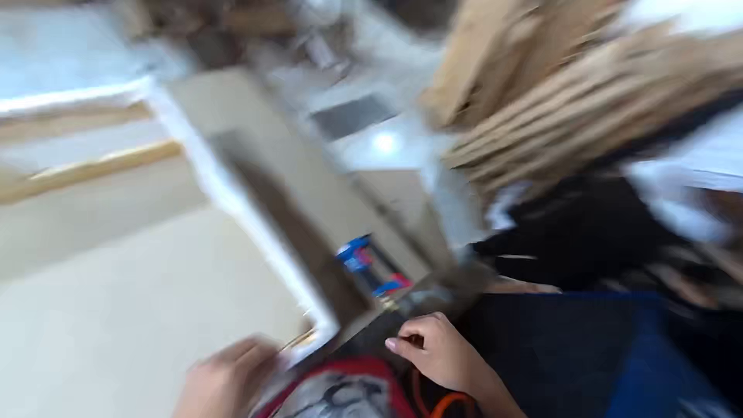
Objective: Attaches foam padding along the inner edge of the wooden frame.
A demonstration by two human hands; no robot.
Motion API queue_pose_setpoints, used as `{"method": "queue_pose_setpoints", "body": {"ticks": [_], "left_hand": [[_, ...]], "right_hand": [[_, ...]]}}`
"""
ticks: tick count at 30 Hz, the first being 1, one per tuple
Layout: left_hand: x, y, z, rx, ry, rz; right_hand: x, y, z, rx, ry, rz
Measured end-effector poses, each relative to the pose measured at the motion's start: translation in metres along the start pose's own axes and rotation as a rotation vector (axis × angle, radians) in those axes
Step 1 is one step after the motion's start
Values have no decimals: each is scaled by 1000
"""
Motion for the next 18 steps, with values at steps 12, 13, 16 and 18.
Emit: {"method": "queue_pose_setpoints", "body": {"ticks": [12,13,16,18], "left_hand": [[18,-10,-34,-204,-213,-190],[14,-10,-34,-197,-207,-257],[4,-5,-21,-188,-166,-461],[11,-13,-13,-199,-99,-488]], "right_hand": [[-32,-146,-109,-437,477,-21],[-41,-154,-96,-432,449,-96],[-58,-180,-80,-405,407,-197],[-58,-196,-73,-352,356,-150]]}}
Point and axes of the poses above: each hand's wrist, its own y-axis away from the middle knuckle, its own z-axis out of the back of the hand, x = y × z, the point moved 6 cm from there along -y, towards the middle knuckle, and after that the axes turned 3 degrees about x, right-handed, at the moved point
